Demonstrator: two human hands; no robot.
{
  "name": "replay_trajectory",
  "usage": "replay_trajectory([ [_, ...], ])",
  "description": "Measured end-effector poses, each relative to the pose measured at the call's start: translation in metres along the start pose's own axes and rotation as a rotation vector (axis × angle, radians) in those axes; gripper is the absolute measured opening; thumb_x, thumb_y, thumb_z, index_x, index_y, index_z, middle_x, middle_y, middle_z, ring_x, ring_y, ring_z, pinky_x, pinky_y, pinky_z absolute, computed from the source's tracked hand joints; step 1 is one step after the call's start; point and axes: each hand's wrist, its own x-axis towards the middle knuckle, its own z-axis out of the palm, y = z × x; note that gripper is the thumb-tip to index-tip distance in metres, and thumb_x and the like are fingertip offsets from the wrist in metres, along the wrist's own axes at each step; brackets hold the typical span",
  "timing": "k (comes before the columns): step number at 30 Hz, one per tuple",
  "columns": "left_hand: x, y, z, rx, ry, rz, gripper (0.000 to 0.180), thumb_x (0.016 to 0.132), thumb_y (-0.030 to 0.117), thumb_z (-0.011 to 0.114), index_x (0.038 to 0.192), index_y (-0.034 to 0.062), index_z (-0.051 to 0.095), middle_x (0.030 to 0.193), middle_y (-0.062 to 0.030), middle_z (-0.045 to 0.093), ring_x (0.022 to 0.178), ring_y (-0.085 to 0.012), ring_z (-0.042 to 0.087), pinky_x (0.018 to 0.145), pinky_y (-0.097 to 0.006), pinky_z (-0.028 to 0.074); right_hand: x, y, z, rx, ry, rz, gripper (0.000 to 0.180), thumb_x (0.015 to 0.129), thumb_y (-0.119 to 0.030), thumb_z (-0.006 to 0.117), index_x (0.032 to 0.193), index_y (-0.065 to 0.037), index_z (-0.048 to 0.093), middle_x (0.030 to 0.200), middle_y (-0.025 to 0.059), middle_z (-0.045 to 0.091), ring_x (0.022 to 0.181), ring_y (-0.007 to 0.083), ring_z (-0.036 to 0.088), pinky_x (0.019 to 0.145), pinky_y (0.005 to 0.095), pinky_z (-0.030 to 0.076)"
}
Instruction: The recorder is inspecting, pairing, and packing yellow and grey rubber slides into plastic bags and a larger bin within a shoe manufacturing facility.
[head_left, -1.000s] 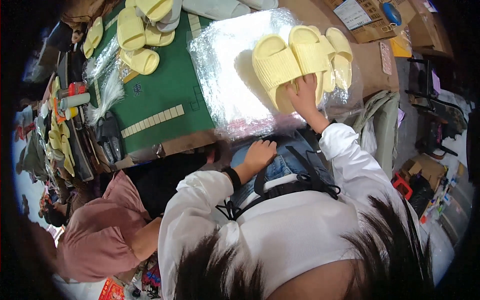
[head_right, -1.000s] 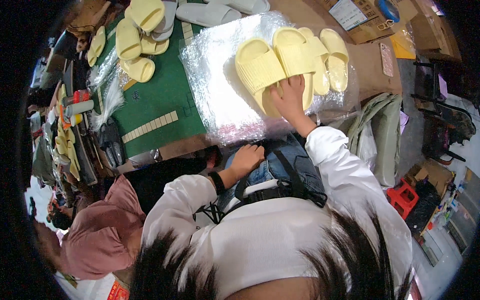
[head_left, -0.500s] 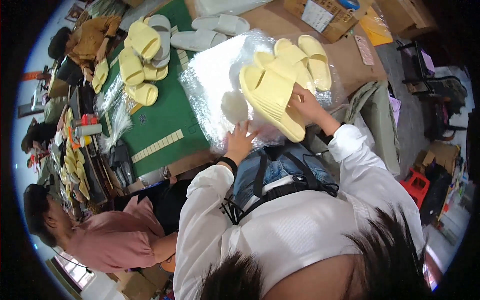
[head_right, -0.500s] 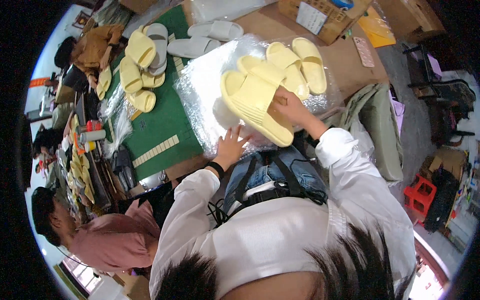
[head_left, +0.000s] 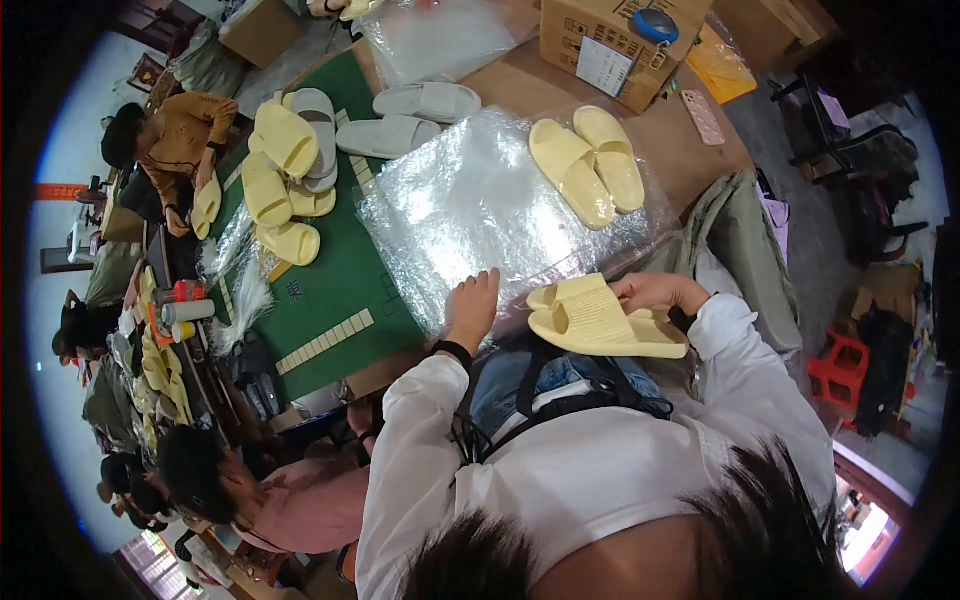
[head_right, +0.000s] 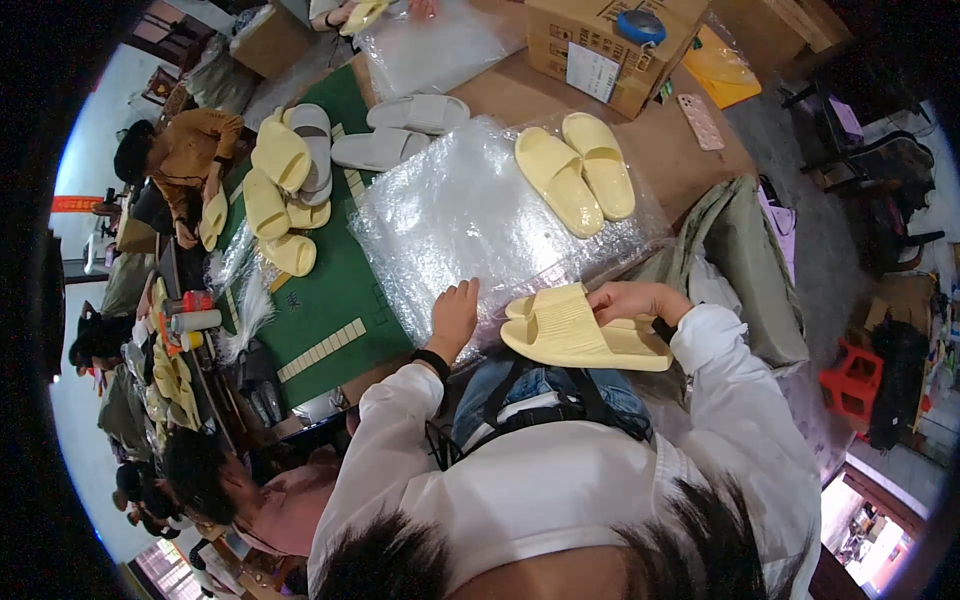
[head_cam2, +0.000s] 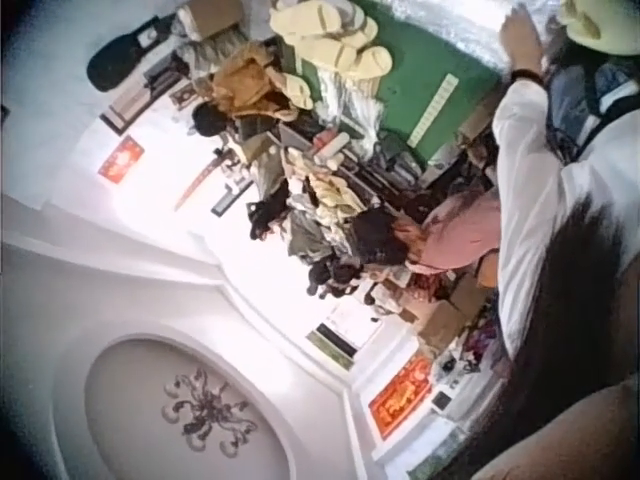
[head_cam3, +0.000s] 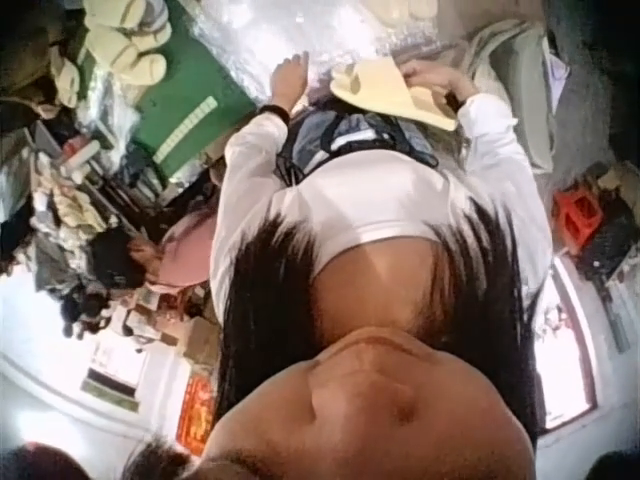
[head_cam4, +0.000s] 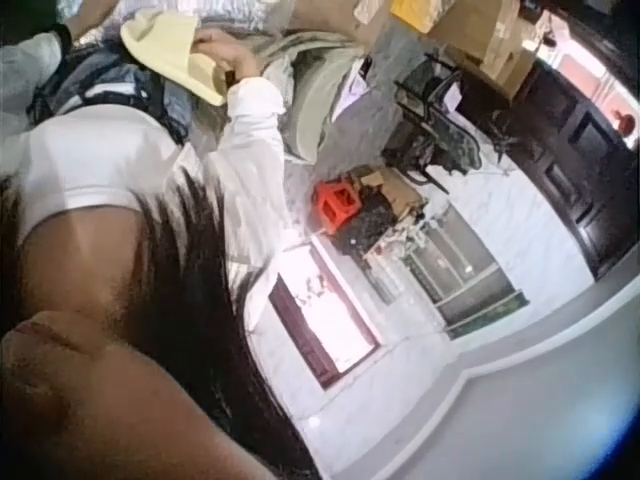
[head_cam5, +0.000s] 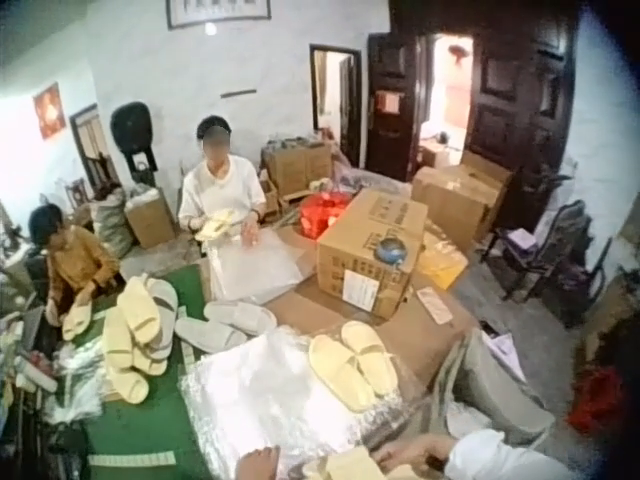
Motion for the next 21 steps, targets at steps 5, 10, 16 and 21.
replay_trajectory([
  [5, -0.013, -0.024, 0.001, -0.214, 0.146, -0.250, 0.035, 0.077, 0.007, 0.045, 0.111, 0.0054, 0.050, 0.099, -0.0099, 0.059, 0.086, -0.0256, 0.059, 0.073, -0.035, 0.048, 0.047, -0.027, 0.033, -0.351, 0.155, 0.021, 0.035, 0.076, -0.015, 0.060, 0.109, -0.003, 0.057, 0.094, 0.0073, 0.061, 0.081, 0.0119, 0.054, 0.071, 0.0258, 0.042],
  [10, -0.011, -0.029, -0.006, -0.307, 0.299, -0.343, 0.029, 0.088, 0.013, 0.042, 0.113, 0.0035, 0.052, 0.100, -0.0163, 0.060, 0.089, -0.0320, 0.057, 0.079, -0.040, 0.045, 0.091, 0.007, 0.025, -0.790, 0.346, -0.312, 0.022, 0.072, -0.019, 0.061, 0.084, 0.000, 0.060, 0.083, 0.0110, 0.054, 0.077, 0.0240, 0.053, 0.068, 0.0323, 0.041],
  [16, -0.025, -0.068, 0.022, -1.066, 0.172, -0.565, 0.034, 0.093, 0.022, 0.041, 0.115, -0.0007, 0.053, 0.106, -0.0195, 0.058, 0.096, -0.0277, 0.057, 0.086, -0.031, 0.042, 0.101, -0.053, 0.065, -0.357, 0.288, -0.178, 0.023, 0.078, -0.009, 0.055, 0.098, -0.003, 0.063, 0.097, 0.0106, 0.060, 0.094, 0.0167, 0.053, 0.080, 0.0278, 0.042],
  [21, -0.011, -0.068, 0.008, -1.030, 0.055, -0.532, 0.028, 0.089, 0.020, 0.047, 0.108, 0.0019, 0.058, 0.097, -0.0188, 0.062, 0.087, -0.0254, 0.060, 0.081, -0.030, 0.045, 0.115, -0.041, 0.039, -0.563, 0.225, -0.278, 0.021, 0.080, -0.012, 0.057, 0.099, -0.003, 0.063, 0.100, 0.0093, 0.059, 0.094, 0.0184, 0.054, 0.083, 0.0279, 0.041],
])
